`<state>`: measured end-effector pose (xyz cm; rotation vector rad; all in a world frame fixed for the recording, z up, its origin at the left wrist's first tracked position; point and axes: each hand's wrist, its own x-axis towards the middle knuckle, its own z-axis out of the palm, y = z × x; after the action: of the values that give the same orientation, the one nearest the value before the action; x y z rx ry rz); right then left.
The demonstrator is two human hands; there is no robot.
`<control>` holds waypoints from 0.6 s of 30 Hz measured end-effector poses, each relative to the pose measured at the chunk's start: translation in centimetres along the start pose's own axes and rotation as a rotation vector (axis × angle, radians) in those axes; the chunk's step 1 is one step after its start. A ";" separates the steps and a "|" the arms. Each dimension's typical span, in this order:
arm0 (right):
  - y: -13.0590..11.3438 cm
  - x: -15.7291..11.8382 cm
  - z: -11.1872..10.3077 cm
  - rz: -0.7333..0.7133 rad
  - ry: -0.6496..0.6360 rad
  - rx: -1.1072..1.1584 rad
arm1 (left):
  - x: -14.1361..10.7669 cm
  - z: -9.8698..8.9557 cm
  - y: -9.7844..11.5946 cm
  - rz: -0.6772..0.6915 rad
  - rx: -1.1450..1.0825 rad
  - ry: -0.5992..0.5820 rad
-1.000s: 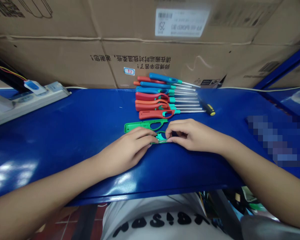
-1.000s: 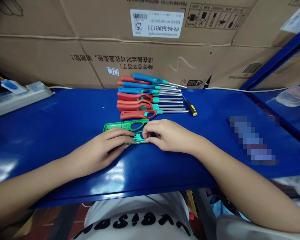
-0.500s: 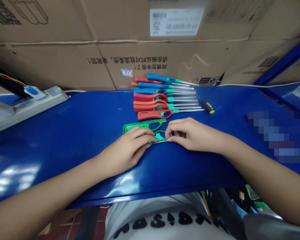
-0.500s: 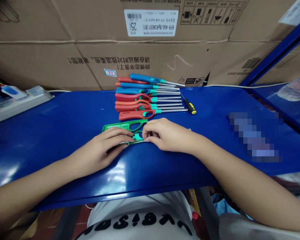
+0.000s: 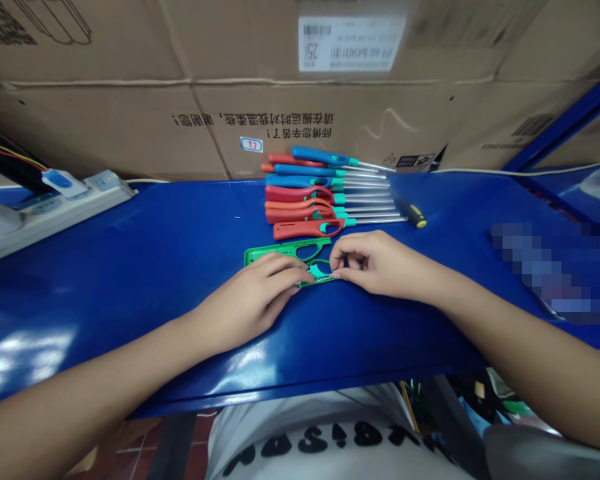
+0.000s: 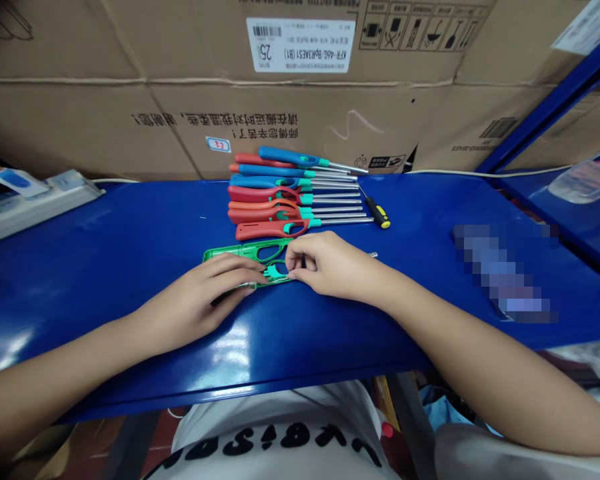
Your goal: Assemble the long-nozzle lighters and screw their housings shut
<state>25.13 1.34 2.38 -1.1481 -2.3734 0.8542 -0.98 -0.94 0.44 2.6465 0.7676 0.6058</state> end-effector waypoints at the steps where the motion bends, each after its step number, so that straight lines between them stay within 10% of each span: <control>1: 0.0 0.0 0.0 -0.013 0.007 -0.007 | 0.0 0.0 0.0 0.001 -0.001 -0.001; 18: 0.6 -0.4 -0.8 -0.268 -0.063 -0.174 | -0.2 0.1 -0.1 0.016 0.069 -0.008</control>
<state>26.14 1.63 2.58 -0.8459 -2.6187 0.6123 -1.16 -0.97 0.25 2.7188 0.7796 0.5825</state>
